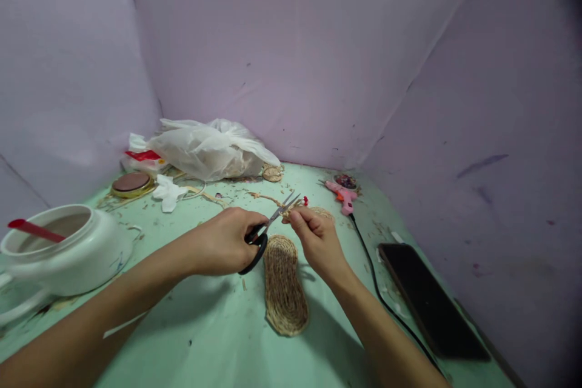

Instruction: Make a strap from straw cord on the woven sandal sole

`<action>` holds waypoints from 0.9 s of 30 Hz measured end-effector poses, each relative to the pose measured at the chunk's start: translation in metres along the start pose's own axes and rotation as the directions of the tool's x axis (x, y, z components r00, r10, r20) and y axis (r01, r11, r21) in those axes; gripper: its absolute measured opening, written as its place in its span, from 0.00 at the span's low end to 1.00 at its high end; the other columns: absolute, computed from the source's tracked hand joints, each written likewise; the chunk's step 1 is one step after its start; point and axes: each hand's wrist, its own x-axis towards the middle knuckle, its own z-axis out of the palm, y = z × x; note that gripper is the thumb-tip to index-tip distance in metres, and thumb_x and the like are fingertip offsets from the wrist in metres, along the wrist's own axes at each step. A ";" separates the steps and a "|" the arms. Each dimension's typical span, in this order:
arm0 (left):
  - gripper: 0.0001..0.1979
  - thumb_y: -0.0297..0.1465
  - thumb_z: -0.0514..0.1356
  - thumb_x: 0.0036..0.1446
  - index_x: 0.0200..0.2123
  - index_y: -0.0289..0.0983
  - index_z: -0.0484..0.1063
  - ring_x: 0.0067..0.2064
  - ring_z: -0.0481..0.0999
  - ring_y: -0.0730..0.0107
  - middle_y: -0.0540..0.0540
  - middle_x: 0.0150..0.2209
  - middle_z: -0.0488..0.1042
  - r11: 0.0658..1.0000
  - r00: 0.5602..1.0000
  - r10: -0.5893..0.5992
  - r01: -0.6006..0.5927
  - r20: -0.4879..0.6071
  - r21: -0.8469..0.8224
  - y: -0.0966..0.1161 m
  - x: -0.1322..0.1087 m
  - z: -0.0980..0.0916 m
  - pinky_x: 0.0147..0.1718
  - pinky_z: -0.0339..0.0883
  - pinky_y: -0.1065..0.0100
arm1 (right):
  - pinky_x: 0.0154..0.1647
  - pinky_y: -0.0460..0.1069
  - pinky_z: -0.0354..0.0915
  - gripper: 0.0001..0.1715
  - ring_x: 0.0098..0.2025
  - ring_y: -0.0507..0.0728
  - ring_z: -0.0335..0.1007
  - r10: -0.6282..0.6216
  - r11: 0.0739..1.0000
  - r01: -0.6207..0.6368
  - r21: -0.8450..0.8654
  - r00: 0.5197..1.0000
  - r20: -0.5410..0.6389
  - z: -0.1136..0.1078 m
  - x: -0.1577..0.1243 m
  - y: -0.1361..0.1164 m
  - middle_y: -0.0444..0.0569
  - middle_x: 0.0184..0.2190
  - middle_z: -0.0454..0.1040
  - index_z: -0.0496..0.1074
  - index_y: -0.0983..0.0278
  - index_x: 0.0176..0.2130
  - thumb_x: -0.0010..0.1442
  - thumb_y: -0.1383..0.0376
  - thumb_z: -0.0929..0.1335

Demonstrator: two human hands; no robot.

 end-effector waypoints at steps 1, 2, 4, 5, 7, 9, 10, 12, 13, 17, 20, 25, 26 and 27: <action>0.02 0.28 0.53 0.45 0.23 0.37 0.61 0.21 0.55 0.76 0.54 0.18 0.58 1.000 1.000 -0.005 0.005 0.007 -0.006 0.000 0.000 0.000 0.19 0.43 0.72 | 0.26 0.46 0.55 0.15 0.26 0.53 0.61 0.002 1.000 -0.002 0.001 1.000 0.000 0.000 0.000 0.000 0.43 0.20 0.66 0.70 0.63 0.25 0.57 0.59 0.61; 0.03 0.28 0.53 0.45 0.22 0.37 0.60 0.20 0.55 0.77 0.54 0.18 0.57 1.000 1.000 -0.008 0.008 0.012 -0.012 0.001 -0.001 0.000 0.19 0.42 0.72 | 0.26 0.46 0.55 0.15 0.25 0.53 0.61 0.004 1.000 -0.004 0.002 1.000 0.000 0.000 0.000 0.000 0.43 0.20 0.66 0.70 0.63 0.25 0.57 0.59 0.61; 0.04 0.27 0.52 0.44 0.21 0.37 0.57 0.20 0.53 0.77 0.54 0.17 0.55 1.000 1.000 -0.012 0.012 0.016 -0.019 0.002 -0.001 -0.001 0.19 0.42 0.72 | 0.25 0.46 0.54 0.15 0.25 0.53 0.61 0.005 1.000 -0.005 -0.001 1.000 -0.001 -0.001 0.000 -0.001 0.43 0.19 0.66 0.70 0.63 0.25 0.57 0.59 0.62; 0.04 0.26 0.51 0.43 0.20 0.37 0.57 0.20 0.53 0.77 0.55 0.17 0.54 1.000 1.000 -0.013 0.014 0.015 -0.018 0.004 -0.002 -0.001 0.19 0.42 0.72 | 0.25 0.46 0.54 0.15 0.25 0.53 0.60 0.004 1.000 -0.004 -0.003 1.000 0.001 -0.001 0.000 -0.001 0.43 0.19 0.66 0.70 0.63 0.25 0.57 0.59 0.62; 0.03 0.26 0.51 0.42 0.20 0.37 0.56 0.20 0.52 0.77 0.55 0.17 0.54 1.000 1.000 -0.018 0.019 0.007 -0.012 0.005 -0.002 0.000 0.19 0.42 0.72 | 0.25 0.46 0.53 0.15 0.25 0.53 0.60 0.000 1.000 0.000 -0.008 1.000 0.006 -0.002 0.000 -0.002 0.44 0.20 0.66 0.70 0.63 0.25 0.57 0.59 0.61; 0.03 0.26 0.51 0.42 0.20 0.37 0.57 0.20 0.52 0.77 0.55 0.17 0.54 1.000 1.000 -0.016 0.016 -0.009 -0.014 0.005 -0.001 0.000 0.19 0.42 0.72 | 0.25 0.46 0.53 0.16 0.24 0.53 0.59 -0.007 1.000 0.008 -0.013 1.000 0.012 -0.002 0.001 -0.002 0.43 0.19 0.65 0.70 0.63 0.24 0.57 0.59 0.61; 0.02 0.26 0.51 0.42 0.21 0.37 0.58 0.21 0.52 0.76 0.54 0.18 0.54 1.000 1.000 -0.010 0.010 -0.019 -0.020 0.005 -0.001 0.001 0.19 0.43 0.72 | 0.25 0.46 0.53 0.16 0.24 0.52 0.59 -0.010 1.000 0.010 -0.019 1.000 0.014 -0.002 0.001 -0.002 0.43 0.19 0.65 0.70 0.63 0.24 0.57 0.59 0.61; 0.01 0.27 0.53 0.44 0.23 0.37 0.61 0.22 0.53 0.76 0.54 0.20 0.55 1.000 1.000 0.000 -0.001 -0.025 -0.025 0.003 0.000 0.002 0.20 0.43 0.72 | 0.25 0.46 0.53 0.16 0.23 0.52 0.58 -0.013 0.999 0.014 -0.031 1.000 0.018 -0.003 0.001 -0.002 0.42 0.18 0.63 0.70 0.63 0.24 0.57 0.59 0.61; 0.01 0.28 0.53 0.44 0.24 0.37 0.62 0.22 0.54 0.76 0.54 0.20 0.56 1.000 1.000 0.004 -0.004 -0.020 -0.022 0.001 0.001 0.002 0.20 0.43 0.72 | 0.25 0.46 0.53 0.16 0.23 0.51 0.57 -0.015 0.999 0.015 -0.037 1.000 0.020 -0.003 0.001 -0.002 0.42 0.18 0.63 0.70 0.63 0.24 0.58 0.59 0.61; 0.02 0.29 0.53 0.46 0.26 0.37 0.63 0.23 0.55 0.76 0.53 0.21 0.57 1.000 1.000 0.008 -0.008 -0.011 0.001 -0.001 0.002 0.003 0.20 0.43 0.72 | 0.25 0.46 0.53 0.16 0.22 0.51 0.56 -0.016 0.999 0.017 -0.047 1.000 0.025 -0.004 0.001 -0.004 0.42 0.17 0.61 0.70 0.63 0.24 0.58 0.60 0.61; 0.02 0.29 0.53 0.45 0.24 0.37 0.61 0.22 0.54 0.76 0.54 0.20 0.56 1.000 1.000 0.016 -0.015 -0.024 0.010 0.000 0.002 0.002 0.20 0.43 0.72 | 0.25 0.46 0.53 0.16 0.22 0.51 0.56 -0.017 0.998 0.019 -0.056 0.999 0.039 -0.004 0.002 -0.005 0.42 0.17 0.61 0.70 0.64 0.24 0.58 0.60 0.61; 0.03 0.27 0.52 0.45 0.22 0.37 0.58 0.22 0.51 0.77 0.54 0.19 0.53 0.998 0.999 0.040 -0.038 -0.032 0.051 0.000 0.002 0.001 0.19 0.43 0.72 | 0.25 0.46 0.54 0.17 0.23 0.51 0.58 -0.033 0.998 0.035 -0.053 0.998 0.051 -0.004 0.002 -0.004 0.42 0.18 0.63 0.69 0.64 0.23 0.58 0.60 0.61; 0.02 0.26 0.51 0.45 0.22 0.37 0.59 0.22 0.50 0.77 0.54 0.19 0.53 0.997 0.999 0.042 -0.041 -0.029 0.059 -0.001 0.002 0.001 0.19 0.42 0.72 | 0.26 0.45 0.54 0.17 0.23 0.51 0.58 -0.034 0.998 0.037 -0.054 0.998 0.053 -0.005 0.002 -0.004 0.42 0.18 0.63 0.69 0.64 0.23 0.58 0.60 0.61; 0.01 0.26 0.51 0.45 0.23 0.36 0.60 0.22 0.50 0.77 0.54 0.19 0.53 0.997 0.999 0.043 -0.041 -0.024 0.060 -0.002 0.003 0.001 0.19 0.42 0.72 | 0.26 0.45 0.54 0.17 0.24 0.51 0.59 -0.035 0.998 0.038 -0.055 0.998 0.056 -0.005 0.003 -0.005 0.42 0.18 0.64 0.69 0.64 0.23 0.58 0.60 0.61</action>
